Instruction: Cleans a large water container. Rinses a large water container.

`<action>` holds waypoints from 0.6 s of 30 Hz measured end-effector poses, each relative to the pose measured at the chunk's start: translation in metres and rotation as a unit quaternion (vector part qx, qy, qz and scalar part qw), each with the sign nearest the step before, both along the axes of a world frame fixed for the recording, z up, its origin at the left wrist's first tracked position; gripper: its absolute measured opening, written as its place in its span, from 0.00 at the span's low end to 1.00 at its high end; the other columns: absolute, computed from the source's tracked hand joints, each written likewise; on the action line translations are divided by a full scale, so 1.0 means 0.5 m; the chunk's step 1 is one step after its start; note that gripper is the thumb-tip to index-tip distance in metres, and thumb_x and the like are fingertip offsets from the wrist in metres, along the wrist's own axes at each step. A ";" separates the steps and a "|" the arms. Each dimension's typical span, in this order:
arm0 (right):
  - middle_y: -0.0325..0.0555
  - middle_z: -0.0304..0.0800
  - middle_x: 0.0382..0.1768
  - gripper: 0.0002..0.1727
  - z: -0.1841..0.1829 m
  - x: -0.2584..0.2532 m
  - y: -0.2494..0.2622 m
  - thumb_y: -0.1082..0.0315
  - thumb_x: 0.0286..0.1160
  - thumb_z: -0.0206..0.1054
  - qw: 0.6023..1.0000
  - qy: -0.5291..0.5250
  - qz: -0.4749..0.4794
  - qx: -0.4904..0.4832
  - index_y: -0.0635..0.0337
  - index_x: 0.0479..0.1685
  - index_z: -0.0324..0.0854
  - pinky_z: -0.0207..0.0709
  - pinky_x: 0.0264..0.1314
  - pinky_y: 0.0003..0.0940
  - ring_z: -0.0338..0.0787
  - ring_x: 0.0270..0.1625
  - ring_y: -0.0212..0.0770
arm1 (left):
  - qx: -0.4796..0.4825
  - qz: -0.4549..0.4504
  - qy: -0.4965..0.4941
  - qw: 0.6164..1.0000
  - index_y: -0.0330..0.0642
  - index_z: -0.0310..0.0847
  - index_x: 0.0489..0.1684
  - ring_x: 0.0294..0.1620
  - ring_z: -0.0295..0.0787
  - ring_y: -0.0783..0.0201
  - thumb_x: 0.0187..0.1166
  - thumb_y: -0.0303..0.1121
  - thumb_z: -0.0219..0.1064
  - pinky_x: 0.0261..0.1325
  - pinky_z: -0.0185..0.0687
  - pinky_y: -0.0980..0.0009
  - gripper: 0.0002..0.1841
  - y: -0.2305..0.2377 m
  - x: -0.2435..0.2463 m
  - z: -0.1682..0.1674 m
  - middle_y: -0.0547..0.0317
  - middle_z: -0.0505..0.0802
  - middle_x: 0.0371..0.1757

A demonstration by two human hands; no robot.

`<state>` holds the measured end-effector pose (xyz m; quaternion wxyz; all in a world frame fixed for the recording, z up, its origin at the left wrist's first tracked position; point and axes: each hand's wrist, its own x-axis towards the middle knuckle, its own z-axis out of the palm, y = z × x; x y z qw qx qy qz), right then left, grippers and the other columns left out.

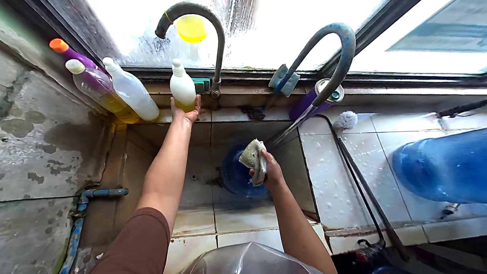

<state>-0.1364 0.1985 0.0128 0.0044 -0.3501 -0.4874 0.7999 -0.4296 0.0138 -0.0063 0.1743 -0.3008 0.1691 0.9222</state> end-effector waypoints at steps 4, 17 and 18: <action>0.55 0.90 0.41 0.29 -0.017 0.000 -0.018 0.45 0.95 0.38 0.994 0.024 0.018 -0.105 0.59 0.71 0.72 0.90 0.39 0.39 0.92 0.35 0.46 | -0.065 -0.063 0.105 0.990 0.48 0.69 0.71 0.58 0.88 0.49 0.89 0.53 0.49 0.56 0.88 0.52 0.23 -0.004 0.080 -0.004 0.46 0.87 0.61; 0.42 0.85 0.26 0.34 -0.015 0.009 -0.050 0.33 0.88 0.43 0.998 -0.052 -0.006 -0.038 0.53 0.56 0.80 0.77 0.19 0.27 0.81 0.19 0.33 | -0.126 -0.084 0.317 0.936 0.44 0.67 0.75 0.64 0.87 0.55 0.86 0.49 0.60 0.68 0.85 0.55 0.25 0.037 0.233 0.019 0.49 0.88 0.63; 0.41 0.87 0.29 0.37 -0.002 0.018 -0.037 0.30 0.87 0.38 0.999 -0.034 -0.014 -0.010 0.51 0.57 0.81 0.80 0.22 0.30 0.84 0.23 0.33 | -0.117 -0.083 0.274 0.951 0.46 0.67 0.73 0.62 0.87 0.56 0.91 0.53 0.50 0.66 0.86 0.54 0.24 0.043 0.219 0.022 0.50 0.88 0.60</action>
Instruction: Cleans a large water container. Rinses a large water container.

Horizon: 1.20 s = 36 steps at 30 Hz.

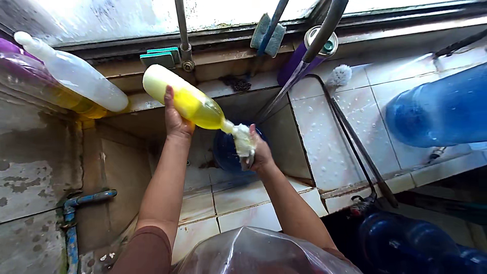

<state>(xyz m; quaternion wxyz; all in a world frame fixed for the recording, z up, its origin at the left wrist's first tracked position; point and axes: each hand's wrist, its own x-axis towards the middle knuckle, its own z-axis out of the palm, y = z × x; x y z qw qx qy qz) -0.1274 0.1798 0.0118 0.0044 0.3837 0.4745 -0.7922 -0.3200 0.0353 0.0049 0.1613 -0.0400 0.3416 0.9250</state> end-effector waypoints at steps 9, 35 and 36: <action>0.66 0.86 0.57 0.16 -0.053 0.068 0.101 0.61 0.77 0.71 0.726 0.051 0.163 0.666 0.63 0.53 0.91 0.80 0.67 0.60 0.86 0.62 0.64 | 0.118 0.018 -0.182 0.976 0.53 0.54 0.86 0.71 0.83 0.53 0.85 0.71 0.28 0.65 0.87 0.55 0.40 -0.033 -0.188 -0.019 0.48 0.78 0.77; 0.68 0.83 0.65 0.35 -0.076 0.001 0.002 0.43 0.89 0.48 0.622 -0.004 0.442 0.646 0.66 0.30 0.86 0.87 0.37 0.56 0.94 0.42 0.59 | -0.403 -0.406 0.392 0.720 0.29 0.46 0.93 0.85 0.72 0.56 0.64 0.31 0.80 0.89 0.62 0.62 0.54 0.050 0.217 -0.189 0.40 0.75 0.84; 0.67 0.82 0.67 0.36 -0.063 -0.003 -0.004 0.42 0.90 0.47 0.630 -0.049 0.441 0.637 0.66 0.33 0.86 0.86 0.38 0.57 0.93 0.44 0.59 | -0.404 -0.351 0.372 0.758 0.33 0.39 0.95 0.86 0.70 0.57 0.70 0.29 0.75 0.89 0.61 0.62 0.53 0.054 0.245 -0.201 0.41 0.72 0.87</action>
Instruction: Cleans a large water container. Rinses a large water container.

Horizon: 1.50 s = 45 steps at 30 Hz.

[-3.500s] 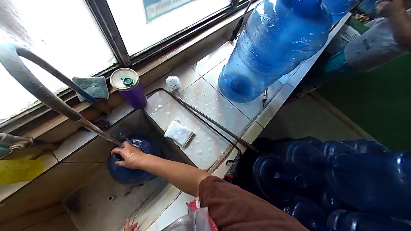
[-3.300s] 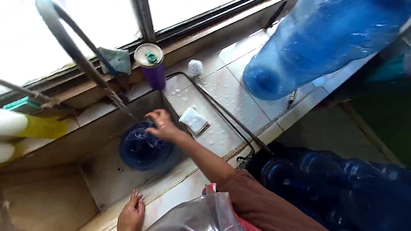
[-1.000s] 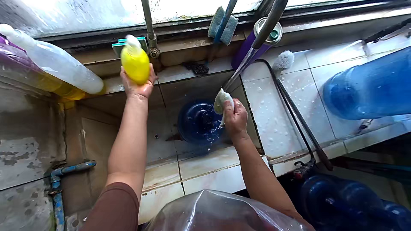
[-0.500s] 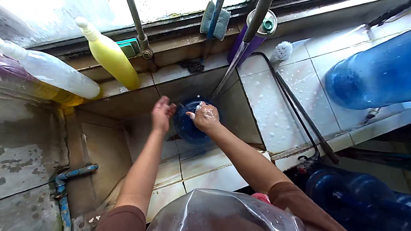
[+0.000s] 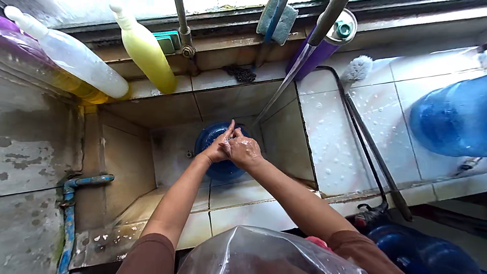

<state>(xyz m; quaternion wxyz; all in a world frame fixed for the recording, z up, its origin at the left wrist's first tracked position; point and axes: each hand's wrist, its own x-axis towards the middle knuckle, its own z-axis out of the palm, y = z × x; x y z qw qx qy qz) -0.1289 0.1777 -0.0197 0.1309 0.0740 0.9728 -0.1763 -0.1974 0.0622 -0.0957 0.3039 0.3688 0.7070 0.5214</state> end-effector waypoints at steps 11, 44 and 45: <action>0.61 0.81 0.65 0.27 -0.020 0.023 0.115 0.49 0.90 0.53 0.949 0.151 -0.095 -0.260 0.65 0.59 0.84 0.85 0.59 0.54 0.88 0.60 0.54 | 0.093 0.304 0.000 0.948 0.24 0.74 0.72 0.80 0.78 0.54 0.56 0.28 0.82 0.82 0.75 0.61 0.38 0.007 -0.018 -0.017 0.36 0.81 0.78; 0.41 0.83 0.77 0.25 -0.218 -0.011 0.115 0.32 0.75 0.58 0.935 0.264 0.130 -0.197 0.31 0.54 0.93 0.39 0.82 0.88 0.66 0.88 0.64 | 0.088 0.655 -0.077 0.746 0.33 0.69 0.73 0.73 0.82 0.60 0.66 0.31 0.81 0.72 0.81 0.60 0.35 0.063 -0.023 -0.048 0.47 0.84 0.74; 0.40 0.81 0.79 0.25 -0.213 -0.044 0.131 0.33 0.75 0.59 0.947 0.216 0.115 -0.206 0.32 0.57 0.92 0.36 0.83 0.87 0.65 0.89 0.61 | 0.093 0.607 -0.073 0.786 0.35 0.70 0.71 0.74 0.81 0.60 0.67 0.29 0.79 0.72 0.81 0.60 0.32 0.043 -0.006 -0.049 0.50 0.82 0.77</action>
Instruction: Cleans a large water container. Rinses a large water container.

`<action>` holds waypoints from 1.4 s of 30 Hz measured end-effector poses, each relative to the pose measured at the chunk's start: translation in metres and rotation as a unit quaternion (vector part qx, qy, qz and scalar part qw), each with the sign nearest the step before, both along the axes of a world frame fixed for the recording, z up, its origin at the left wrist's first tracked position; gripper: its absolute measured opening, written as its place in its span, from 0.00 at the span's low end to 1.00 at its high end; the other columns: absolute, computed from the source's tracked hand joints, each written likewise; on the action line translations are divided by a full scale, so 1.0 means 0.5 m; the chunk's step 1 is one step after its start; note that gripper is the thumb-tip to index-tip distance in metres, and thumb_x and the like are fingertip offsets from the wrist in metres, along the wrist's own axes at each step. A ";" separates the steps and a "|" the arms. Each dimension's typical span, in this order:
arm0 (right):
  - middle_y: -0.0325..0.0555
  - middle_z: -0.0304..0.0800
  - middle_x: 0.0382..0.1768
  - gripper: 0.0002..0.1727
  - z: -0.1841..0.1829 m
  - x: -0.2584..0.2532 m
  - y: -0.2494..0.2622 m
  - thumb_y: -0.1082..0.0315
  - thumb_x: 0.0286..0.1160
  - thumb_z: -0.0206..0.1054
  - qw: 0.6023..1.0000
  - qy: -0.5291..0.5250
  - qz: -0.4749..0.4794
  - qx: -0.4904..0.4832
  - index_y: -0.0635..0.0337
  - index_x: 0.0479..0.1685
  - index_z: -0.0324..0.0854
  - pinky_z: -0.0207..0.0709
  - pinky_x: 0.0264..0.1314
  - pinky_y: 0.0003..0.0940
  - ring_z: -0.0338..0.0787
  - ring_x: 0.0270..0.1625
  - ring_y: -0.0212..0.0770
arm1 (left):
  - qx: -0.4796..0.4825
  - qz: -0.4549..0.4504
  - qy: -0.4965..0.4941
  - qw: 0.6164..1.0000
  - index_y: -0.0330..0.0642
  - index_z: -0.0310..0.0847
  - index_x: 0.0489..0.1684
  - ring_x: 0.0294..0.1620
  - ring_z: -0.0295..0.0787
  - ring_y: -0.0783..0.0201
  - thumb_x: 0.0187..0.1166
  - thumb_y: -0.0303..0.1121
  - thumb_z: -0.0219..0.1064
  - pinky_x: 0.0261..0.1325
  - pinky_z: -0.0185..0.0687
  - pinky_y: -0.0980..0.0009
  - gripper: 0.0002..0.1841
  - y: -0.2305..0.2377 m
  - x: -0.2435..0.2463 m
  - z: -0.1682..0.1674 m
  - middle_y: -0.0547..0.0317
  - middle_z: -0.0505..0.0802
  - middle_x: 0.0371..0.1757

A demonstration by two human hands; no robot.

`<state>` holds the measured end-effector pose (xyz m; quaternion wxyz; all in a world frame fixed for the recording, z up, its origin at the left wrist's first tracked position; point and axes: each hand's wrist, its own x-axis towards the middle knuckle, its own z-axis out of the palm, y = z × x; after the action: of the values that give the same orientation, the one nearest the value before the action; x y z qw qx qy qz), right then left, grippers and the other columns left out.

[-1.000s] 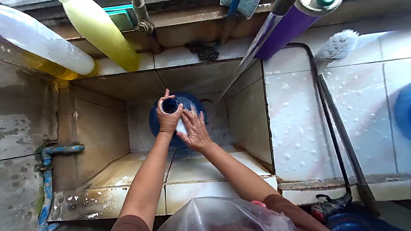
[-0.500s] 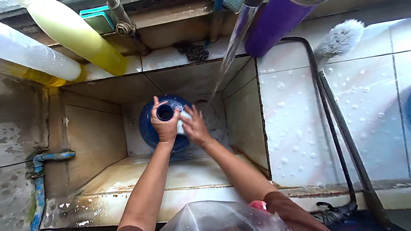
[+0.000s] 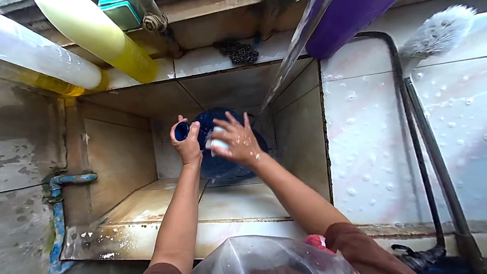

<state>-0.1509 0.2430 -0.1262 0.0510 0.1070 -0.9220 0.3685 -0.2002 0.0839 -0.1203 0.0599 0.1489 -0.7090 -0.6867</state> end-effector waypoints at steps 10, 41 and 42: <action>0.57 0.71 0.84 0.30 -0.085 -0.020 -0.091 0.45 0.83 0.56 0.969 0.019 -0.076 -0.233 0.56 0.72 0.84 0.58 0.91 0.58 0.66 0.89 0.57 | 0.076 -0.003 0.041 0.996 0.35 0.63 0.81 0.65 0.85 0.60 0.73 0.29 0.73 0.69 0.83 0.61 0.35 -0.159 -0.033 -0.023 0.50 0.83 0.70; 0.53 0.77 0.81 0.28 -0.276 0.003 -0.043 0.46 0.89 0.55 0.912 -0.309 -0.232 -0.137 0.50 0.81 0.78 0.60 0.85 0.70 0.74 0.84 0.56 | 0.182 0.003 -0.066 0.981 0.45 0.68 0.74 0.63 0.87 0.62 0.76 0.40 0.66 0.65 0.85 0.62 0.27 -0.488 -0.056 -0.201 0.55 0.86 0.71; 0.56 0.75 0.82 0.31 -0.306 0.020 -0.020 0.45 0.92 0.49 0.860 -0.371 -0.272 -0.220 0.54 0.84 0.73 0.61 0.86 0.65 0.73 0.85 0.56 | 0.133 0.041 -0.124 0.982 0.44 0.67 0.74 0.64 0.87 0.62 0.86 0.39 0.57 0.65 0.84 0.61 0.21 -0.497 -0.050 -0.210 0.55 0.87 0.67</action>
<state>-0.1408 0.2330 -0.2793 -0.1748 -0.3067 -0.7602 0.5454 -0.2250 -0.1644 -0.2250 -0.0210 0.2686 -0.6063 -0.7482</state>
